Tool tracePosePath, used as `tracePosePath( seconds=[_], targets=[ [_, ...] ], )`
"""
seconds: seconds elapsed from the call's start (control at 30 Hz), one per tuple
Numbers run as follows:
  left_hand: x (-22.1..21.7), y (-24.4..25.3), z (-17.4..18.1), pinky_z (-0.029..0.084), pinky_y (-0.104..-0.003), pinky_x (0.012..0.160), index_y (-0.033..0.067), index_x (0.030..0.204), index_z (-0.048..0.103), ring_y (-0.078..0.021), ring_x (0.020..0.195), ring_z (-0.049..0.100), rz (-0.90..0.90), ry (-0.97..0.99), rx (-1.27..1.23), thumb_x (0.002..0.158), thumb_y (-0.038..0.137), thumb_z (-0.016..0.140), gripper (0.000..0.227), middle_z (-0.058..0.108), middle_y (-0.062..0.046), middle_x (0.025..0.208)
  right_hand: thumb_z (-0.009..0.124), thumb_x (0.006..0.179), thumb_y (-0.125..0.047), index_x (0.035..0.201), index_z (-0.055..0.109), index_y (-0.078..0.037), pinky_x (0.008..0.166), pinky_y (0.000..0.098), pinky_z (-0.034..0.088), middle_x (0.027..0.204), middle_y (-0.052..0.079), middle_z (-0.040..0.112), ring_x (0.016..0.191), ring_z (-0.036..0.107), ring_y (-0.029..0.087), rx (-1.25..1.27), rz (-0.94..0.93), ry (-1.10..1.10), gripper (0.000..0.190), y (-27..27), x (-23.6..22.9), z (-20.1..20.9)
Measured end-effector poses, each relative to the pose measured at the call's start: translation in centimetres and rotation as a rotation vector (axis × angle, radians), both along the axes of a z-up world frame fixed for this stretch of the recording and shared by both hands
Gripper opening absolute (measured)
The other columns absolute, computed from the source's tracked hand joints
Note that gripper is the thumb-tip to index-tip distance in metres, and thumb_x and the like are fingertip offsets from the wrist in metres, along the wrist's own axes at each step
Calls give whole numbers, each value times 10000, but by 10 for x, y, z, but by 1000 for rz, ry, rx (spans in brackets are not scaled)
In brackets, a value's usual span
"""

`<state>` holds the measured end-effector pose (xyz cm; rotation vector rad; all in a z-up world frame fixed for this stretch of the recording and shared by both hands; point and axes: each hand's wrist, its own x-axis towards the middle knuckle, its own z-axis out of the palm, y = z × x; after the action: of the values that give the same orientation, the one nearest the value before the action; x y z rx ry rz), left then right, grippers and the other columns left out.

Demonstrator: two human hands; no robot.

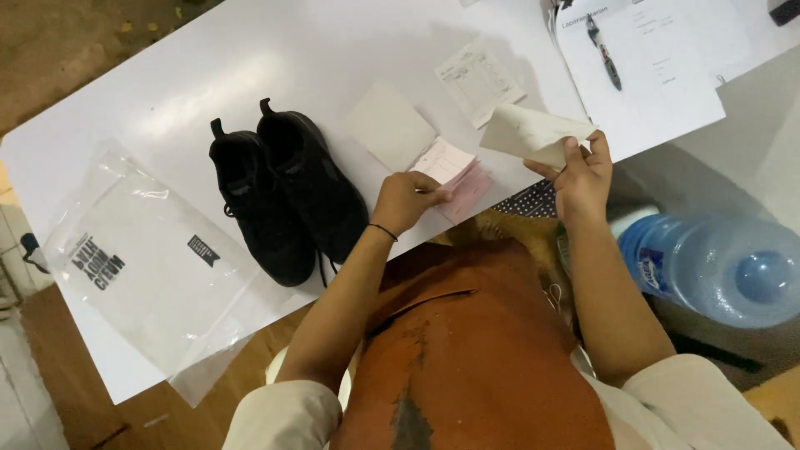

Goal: A worker at a service counter receives a pair of shoes, places them in a bag, and writes out a service order on a notepad.

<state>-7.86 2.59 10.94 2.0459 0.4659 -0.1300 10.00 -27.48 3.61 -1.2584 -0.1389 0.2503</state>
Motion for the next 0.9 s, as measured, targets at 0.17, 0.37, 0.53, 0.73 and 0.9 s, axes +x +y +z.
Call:
tracePosePath(
  seconds=[0.17, 0.37, 0.53, 0.73, 0.9],
  targets=[
    [6, 11, 4, 669, -437, 1041, 194, 1123, 941, -336, 1208, 844, 59, 143, -81, 905, 484, 998, 367, 913, -80, 1156, 514, 1297, -149, 1366, 581, -79, 1124, 762, 682, 1369, 174, 653, 1307, 790, 422, 21, -68, 14, 119, -9, 1, -14],
    [16, 27, 10, 676, -434, 1015, 127, 1193, 915, -306, 1206, 847, 91, 103, -41, 998, 371, 944, 314, 898, -115, 1169, 536, 1296, -166, 1319, 580, -98, 1202, 754, 643, 1351, 128, 668, 1328, 772, 356, 16, -99, -62, 84, -2, -11, 14],
    [27, 62, -7, 651, -382, 825, 85, 1060, 867, -248, 947, 803, 94, 95, 5, 915, 318, 1017, 312, 841, -106, 980, 556, 1301, -219, 1286, 538, -76, 1199, 631, 644, 1385, 249, 739, 1340, 780, 357, -11, -59, -211, 145, 11, -26, 40],
    [31, 58, 37, 624, -384, 824, 76, 1021, 872, -237, 952, 784, 49, 147, -68, 926, 298, 993, 271, 835, -99, 1041, 541, 1304, -172, 1280, 527, -27, 1213, 628, 610, 1402, 315, 740, 1372, 757, 398, -15, -46, -312, 147, 12, -26, 41],
    [39, 88, 69, 496, -613, 1263, 220, 1178, 924, -577, 1537, 499, -91, 12, 403, 1056, 474, 896, 283, 638, -141, 1604, 613, 1231, -6, 1225, 657, 56, 1192, 690, 552, 1428, 370, 735, 1464, 674, 547, -154, 78, -569, 76, 22, -42, 37]
  ],
)
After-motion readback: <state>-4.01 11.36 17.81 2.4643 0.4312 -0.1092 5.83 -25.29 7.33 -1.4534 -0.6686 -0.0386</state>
